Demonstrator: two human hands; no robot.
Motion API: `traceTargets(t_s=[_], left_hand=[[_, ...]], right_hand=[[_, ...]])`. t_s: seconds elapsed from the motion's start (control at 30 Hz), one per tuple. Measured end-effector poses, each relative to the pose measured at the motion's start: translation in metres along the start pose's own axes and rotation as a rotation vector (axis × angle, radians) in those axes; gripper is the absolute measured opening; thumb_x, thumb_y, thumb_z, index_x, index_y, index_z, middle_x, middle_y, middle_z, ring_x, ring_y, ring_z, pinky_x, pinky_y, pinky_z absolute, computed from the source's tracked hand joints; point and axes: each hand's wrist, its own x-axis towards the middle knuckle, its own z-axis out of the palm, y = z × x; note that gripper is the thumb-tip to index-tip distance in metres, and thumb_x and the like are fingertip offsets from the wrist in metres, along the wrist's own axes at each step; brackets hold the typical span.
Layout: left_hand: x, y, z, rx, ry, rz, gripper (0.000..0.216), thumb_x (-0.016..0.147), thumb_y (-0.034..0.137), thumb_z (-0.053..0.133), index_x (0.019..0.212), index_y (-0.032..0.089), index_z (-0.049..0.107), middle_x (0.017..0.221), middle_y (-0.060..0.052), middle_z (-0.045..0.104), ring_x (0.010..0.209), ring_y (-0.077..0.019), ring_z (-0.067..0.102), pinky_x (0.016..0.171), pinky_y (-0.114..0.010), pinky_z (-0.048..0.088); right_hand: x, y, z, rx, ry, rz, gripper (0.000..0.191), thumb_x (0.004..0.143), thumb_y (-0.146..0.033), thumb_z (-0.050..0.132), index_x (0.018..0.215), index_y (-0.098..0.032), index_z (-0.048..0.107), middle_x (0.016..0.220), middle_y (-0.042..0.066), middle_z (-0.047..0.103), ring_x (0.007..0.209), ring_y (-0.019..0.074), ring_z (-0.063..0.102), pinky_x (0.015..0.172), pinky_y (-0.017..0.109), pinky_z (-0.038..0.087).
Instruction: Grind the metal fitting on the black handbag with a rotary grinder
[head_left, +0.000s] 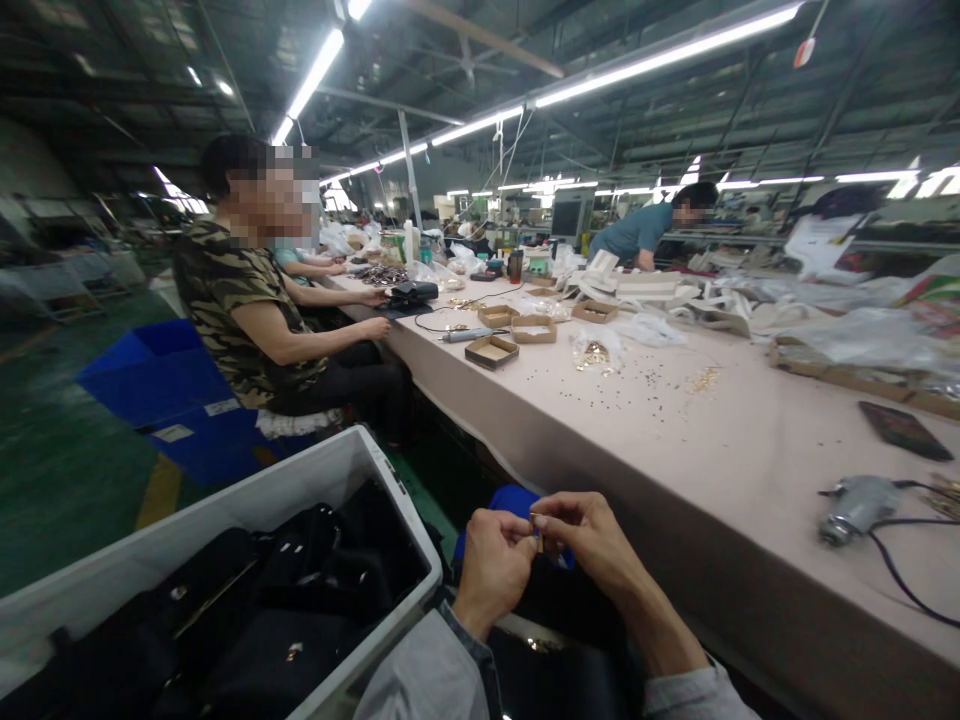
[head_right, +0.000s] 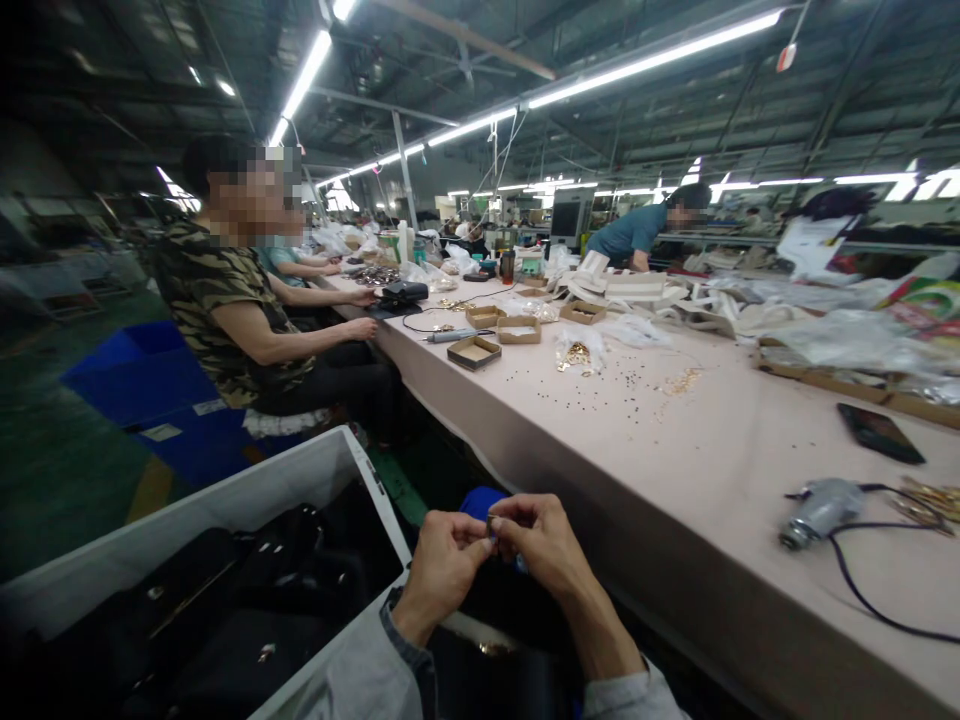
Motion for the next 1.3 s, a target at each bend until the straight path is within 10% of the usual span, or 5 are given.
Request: traceTargets(t_s=[0.43, 0.87, 1.3], left_hand=[[-0.029, -0.006, 0.046, 0.735, 0.351, 0.313, 0.016, 0.09, 0.008, 0.06, 0.094, 0.017, 0.072, 0.082, -0.011, 0.071, 0.076, -0.0291, 0.07, 0.069, -0.037, 0.041], [-0.023, -0.018, 0.051, 0.788, 0.405, 0.482, 0.02, 0.095, 0.007, 0.053, 0.091, 0.015, 0.072, 0.075, -0.008, 0.068, 0.06, -0.0206, 0.063, 0.06, -0.035, 0.038], [-0.03, -0.009, 0.047, 0.523, 0.382, 0.452, 0.021, 0.098, 0.013, 0.053, 0.093, 0.015, 0.073, 0.07, -0.004, 0.062, 0.054, -0.0149, 0.059, 0.056, -0.028, 0.044]], right_hand=[[-0.004, -0.002, 0.0, 0.115, 0.132, -0.097, 0.025, 0.073, -0.034, 0.086, 0.084, -0.012, 0.082, 0.074, 0.007, 0.074, 0.065, 0.0178, 0.067, 0.063, 0.027, 0.053], [0.009, -0.016, -0.047, 0.083, -0.384, -0.083, 0.037, 0.075, -0.035, 0.087, 0.107, -0.017, 0.084, 0.084, 0.004, 0.073, 0.075, 0.0154, 0.062, 0.07, 0.024, 0.05], [0.019, -0.015, -0.053, 0.104, -0.472, -0.123, 0.045, 0.079, -0.047, 0.086, 0.109, -0.015, 0.084, 0.093, 0.01, 0.077, 0.074, 0.0191, 0.069, 0.071, 0.029, 0.057]])
